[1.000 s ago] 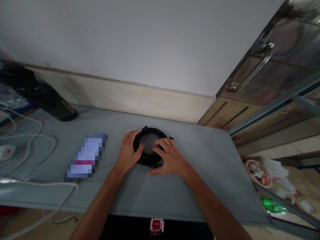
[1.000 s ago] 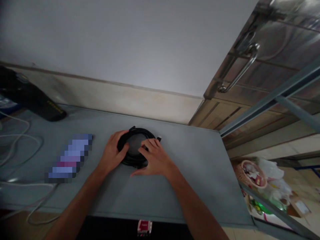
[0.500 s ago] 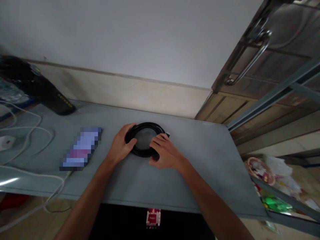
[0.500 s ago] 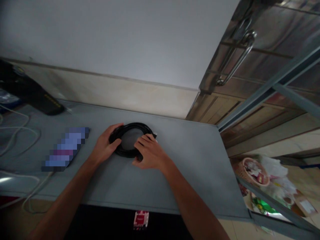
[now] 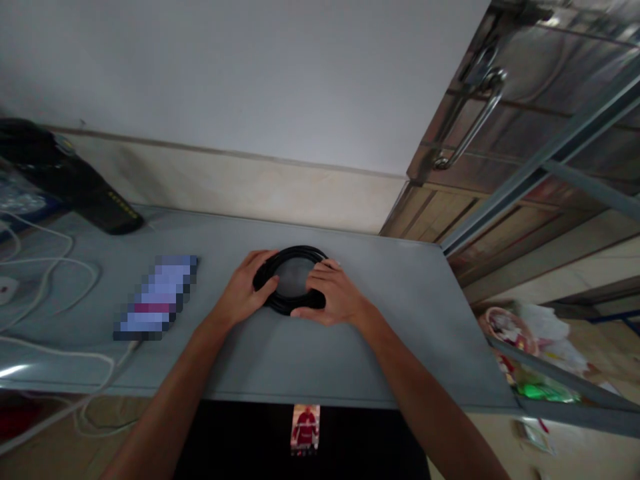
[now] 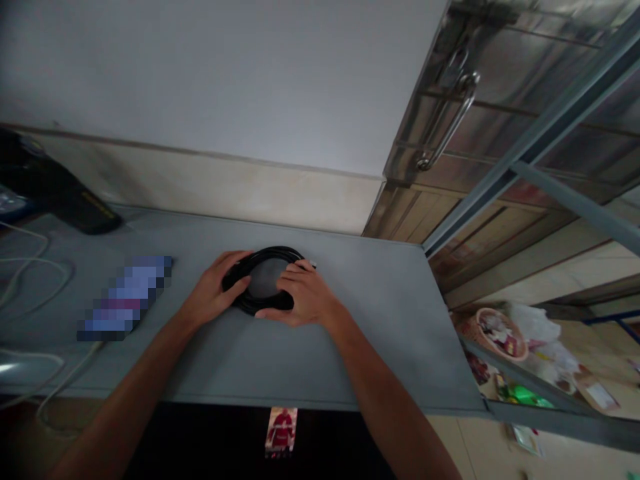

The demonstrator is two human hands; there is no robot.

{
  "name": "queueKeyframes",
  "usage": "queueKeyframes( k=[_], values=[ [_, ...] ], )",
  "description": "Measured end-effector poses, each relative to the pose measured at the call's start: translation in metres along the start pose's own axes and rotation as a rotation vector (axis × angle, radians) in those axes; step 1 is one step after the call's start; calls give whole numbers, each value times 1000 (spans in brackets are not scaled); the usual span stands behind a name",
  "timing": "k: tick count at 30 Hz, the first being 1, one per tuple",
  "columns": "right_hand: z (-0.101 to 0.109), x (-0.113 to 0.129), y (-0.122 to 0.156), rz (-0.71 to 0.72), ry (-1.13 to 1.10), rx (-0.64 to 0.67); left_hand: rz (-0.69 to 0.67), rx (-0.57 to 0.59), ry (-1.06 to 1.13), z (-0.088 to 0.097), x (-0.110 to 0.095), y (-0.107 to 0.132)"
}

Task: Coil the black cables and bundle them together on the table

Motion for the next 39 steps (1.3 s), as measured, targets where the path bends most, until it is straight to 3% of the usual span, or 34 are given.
queueKeyframes(
  k=[4, 8, 11, 17, 22, 29, 35, 39],
  values=[
    [8, -8, 3, -7, -69, -42, -35, 20, 1, -5, -10, 0],
    [33, -14, 6, -7, -85, -257, -57, 46, -24, -10, -14, 0],
    [42, -27, 10, -112, -31, -384, -82, 60, -38, -14, -16, -1],
    [23, -57, 13, -240, -111, -347, 35, 19, 10, -20, -1, -10],
    [19, -87, 18, -341, -191, -378, 161, 2, 92, -39, 14, -28],
    [31, -131, 34, -484, -289, -471, 111, 17, 166, -63, -12, -50],
    [31, -133, 35, -493, -345, -481, 310, -42, 523, -57, 0, -43],
    [31, -131, 35, -496, -346, -491, 316, -47, 536, -56, 1, -45]
  ],
)
Point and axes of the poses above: each hand's wrist, its own y-axis away from the middle knuckle, its own z-axis out of the back of the hand, x = y × z, the point moved 8 cm from there along -y, towards the middle knuckle, and after that the axes turned 1 degree about -y, right-handed, at the moved point
